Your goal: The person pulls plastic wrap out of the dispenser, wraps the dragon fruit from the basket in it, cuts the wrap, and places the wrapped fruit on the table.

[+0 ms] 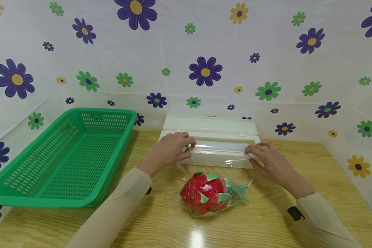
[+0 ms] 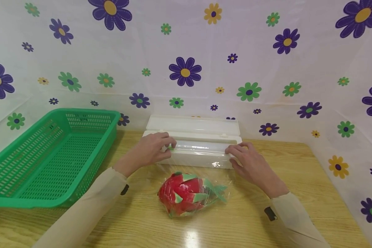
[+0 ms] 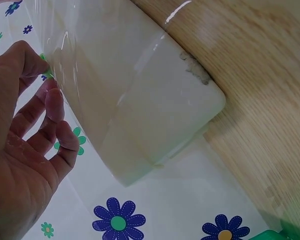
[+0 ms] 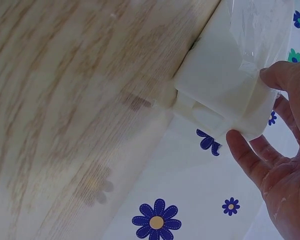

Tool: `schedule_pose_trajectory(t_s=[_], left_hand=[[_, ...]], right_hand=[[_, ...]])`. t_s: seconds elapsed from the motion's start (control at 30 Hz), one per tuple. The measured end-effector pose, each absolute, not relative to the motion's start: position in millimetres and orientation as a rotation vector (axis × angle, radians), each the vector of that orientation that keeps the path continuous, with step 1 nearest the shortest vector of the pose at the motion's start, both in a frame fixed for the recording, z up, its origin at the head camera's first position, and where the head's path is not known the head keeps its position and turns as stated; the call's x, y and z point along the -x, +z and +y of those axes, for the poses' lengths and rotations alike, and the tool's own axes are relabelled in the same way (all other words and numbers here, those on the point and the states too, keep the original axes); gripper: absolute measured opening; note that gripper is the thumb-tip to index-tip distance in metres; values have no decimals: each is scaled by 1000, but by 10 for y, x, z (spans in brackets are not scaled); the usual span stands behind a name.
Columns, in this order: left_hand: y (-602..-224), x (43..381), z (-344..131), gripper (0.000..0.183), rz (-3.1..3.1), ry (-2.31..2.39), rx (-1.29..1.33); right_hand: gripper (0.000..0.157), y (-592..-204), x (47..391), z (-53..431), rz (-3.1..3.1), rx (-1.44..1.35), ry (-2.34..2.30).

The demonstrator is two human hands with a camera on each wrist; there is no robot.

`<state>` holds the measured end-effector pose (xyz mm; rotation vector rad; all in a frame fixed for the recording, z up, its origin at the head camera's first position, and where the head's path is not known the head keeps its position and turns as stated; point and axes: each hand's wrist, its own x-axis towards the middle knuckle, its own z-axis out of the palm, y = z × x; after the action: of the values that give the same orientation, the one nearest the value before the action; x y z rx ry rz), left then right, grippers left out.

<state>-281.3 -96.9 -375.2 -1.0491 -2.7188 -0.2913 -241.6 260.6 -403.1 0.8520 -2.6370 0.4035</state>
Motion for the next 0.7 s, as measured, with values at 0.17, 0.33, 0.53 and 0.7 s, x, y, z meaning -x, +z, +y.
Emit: schedule_pose_trajectory(t_s=[0.17, 0.33, 0.53, 0.7], left_hand=[[-3753, 2808, -977, 15, -2723, -291, 1043], [-3750, 2801, -982, 15, -2720, -299, 1045], [-3752, 2805, -1004, 15, -2712, -302, 1045], [-3752, 2807, -1030, 16, -2714, -311, 1046]], right_hand=[[25, -4032, 2415, 2607, -2637, -851, 399], [25, -4032, 2413, 2607, -2629, -858, 394], [25, -4034, 2413, 2607, -2631, -854, 403], [25, -4041, 2417, 2609, -2617, -862, 408]])
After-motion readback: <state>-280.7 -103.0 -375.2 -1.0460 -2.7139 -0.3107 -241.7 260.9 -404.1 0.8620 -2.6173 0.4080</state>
